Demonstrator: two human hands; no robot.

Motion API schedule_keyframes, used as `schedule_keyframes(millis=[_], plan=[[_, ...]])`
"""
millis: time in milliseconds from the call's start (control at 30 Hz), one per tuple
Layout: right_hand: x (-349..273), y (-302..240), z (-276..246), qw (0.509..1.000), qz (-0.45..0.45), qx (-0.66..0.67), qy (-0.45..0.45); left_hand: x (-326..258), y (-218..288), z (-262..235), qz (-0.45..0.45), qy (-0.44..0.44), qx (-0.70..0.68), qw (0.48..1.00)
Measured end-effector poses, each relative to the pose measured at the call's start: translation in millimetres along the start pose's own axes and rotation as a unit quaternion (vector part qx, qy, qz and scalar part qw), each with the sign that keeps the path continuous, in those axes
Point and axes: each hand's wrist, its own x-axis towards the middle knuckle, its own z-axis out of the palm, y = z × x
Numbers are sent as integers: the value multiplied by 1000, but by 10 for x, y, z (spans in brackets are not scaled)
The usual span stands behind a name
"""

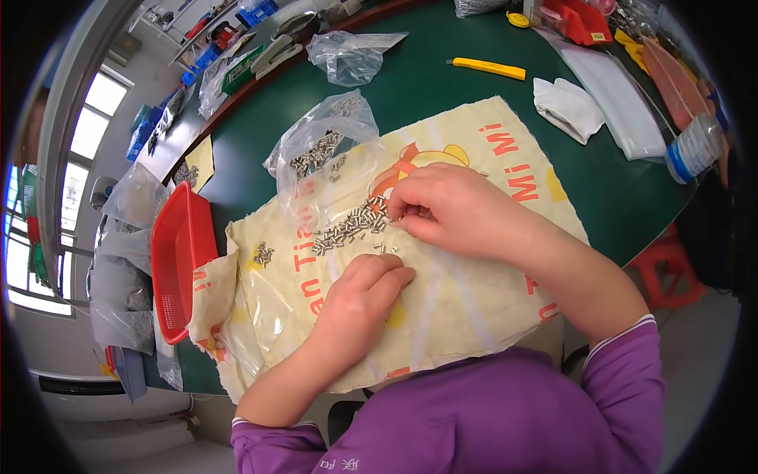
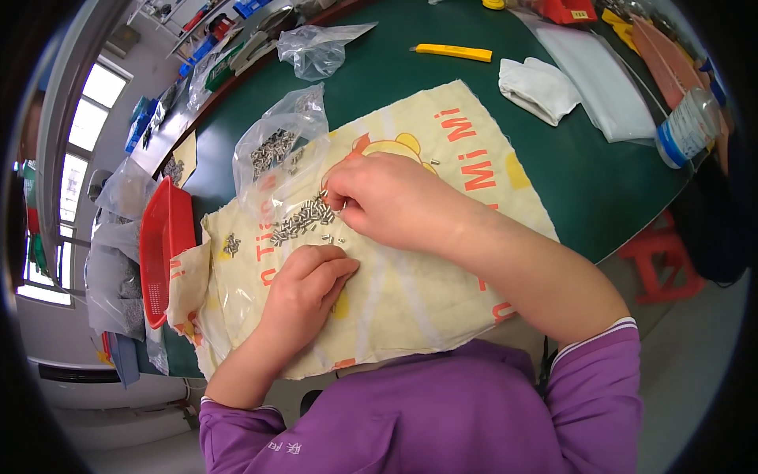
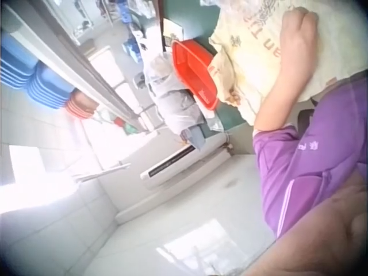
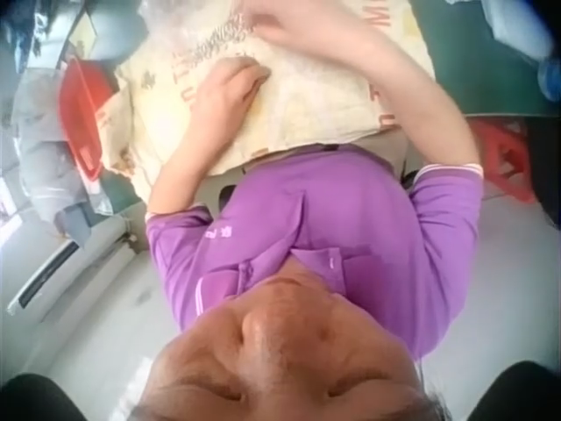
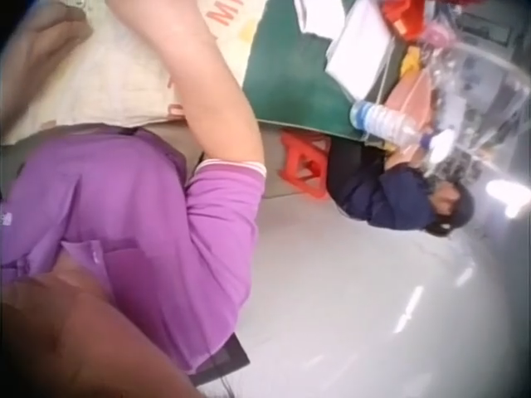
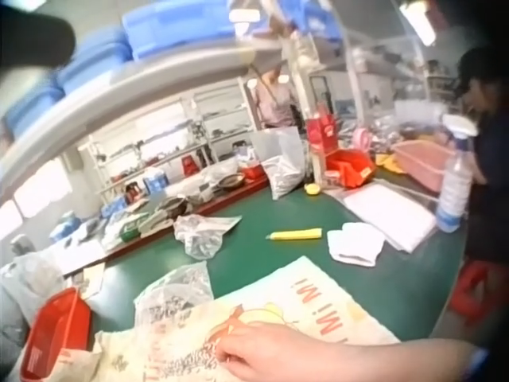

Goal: Sorting and inspecting small metal hardware components at a manufacturing workbench.

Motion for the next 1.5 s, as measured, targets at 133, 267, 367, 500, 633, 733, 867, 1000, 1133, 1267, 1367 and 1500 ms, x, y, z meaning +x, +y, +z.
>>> schedule_keyframes(millis=[133, 267, 367, 500, 633, 733, 867, 1000, 1133, 1267, 1367, 1500], plan=[[8, 6, 8, 1000, 1, -6, -3, 4, -8, -12, -11, 4, -23, 1000], [20, 22, 5, 1000, 5, -5, -5, 9, -119, -19, -121, 4, -161, 979], [21, -5, -4, 1000, 16, -2, -11, -33, -292, -90, -364, 6, -507, 782], [14, -17, -12, 1000, 9, 3, -15, -76, -501, -125, -335, 63, -714, 611], [-12, -27, -28, 1000, -2, -4, -12, -53, -520, -110, -295, 73, -770, 561], [-6, -36, -29, 1000, -3, -2, -18, -64, -515, -127, -274, 73, -781, 556], [-5, -11, 2, 1000, -12, -5, -15, -71, -514, -139, -242, 80, -798, 546], [1, -22, 1, 1000, -7, -7, -19, -77, -531, -143, -232, 82, -802, 544], [-7, -12, 11, 1000, -10, -18, -20, -76, -513, -146, -236, 84, -801, 543], [-6, 0, 17, 999, -6, -19, -25, -71, -514, -127, -239, 97, -794, 551], [-5, -32, 11, 999, -6, -21, -27, -79, -502, -148, -247, 110, -779, 566], [4, -34, -1, 999, -4, -20, -38, -54, -592, -299, -247, 121, -675, 685]])
